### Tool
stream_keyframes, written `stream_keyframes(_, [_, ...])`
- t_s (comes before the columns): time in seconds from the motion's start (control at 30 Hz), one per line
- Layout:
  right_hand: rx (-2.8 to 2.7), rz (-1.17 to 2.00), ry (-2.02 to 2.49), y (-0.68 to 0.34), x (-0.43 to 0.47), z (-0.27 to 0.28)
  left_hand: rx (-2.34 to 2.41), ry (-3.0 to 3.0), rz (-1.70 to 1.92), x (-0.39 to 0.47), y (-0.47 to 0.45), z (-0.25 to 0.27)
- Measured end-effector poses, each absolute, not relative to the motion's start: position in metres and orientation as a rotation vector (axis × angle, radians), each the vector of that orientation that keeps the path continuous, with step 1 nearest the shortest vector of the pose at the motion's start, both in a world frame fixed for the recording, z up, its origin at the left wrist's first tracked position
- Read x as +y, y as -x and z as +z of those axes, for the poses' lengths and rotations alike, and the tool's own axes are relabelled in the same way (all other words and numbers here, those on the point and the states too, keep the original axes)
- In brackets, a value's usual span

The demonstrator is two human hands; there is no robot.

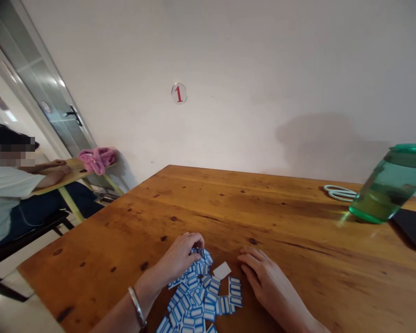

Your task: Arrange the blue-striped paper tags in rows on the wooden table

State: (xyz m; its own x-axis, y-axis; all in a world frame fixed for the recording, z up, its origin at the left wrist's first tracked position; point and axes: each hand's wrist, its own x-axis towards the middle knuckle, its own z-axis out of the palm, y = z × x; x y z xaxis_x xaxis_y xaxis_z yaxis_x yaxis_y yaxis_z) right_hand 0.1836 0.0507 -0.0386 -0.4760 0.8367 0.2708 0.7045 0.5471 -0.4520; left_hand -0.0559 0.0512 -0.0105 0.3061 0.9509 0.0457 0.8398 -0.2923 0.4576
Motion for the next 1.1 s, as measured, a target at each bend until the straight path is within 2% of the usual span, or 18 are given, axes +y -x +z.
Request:
stream_keyframes(0.53, [-2.304, 0.421, 1.257, -0.184, 0.050, -0.037, 1.516, -2.011, 0.740, 0.052, 0.053, -0.012])
stream_keyframes(0.73, [-2.190, 0.446, 1.249, -0.184, 0.052, -0.041, 1.295, -1.480, 1.028, 0.049, 0.042, -0.005])
stream_keyframes(1.1, [-1.945, 0.564, 1.228, -0.180, 0.043, -0.021, 0.824, -0.836, 0.960, 0.024, 0.021, 0.001])
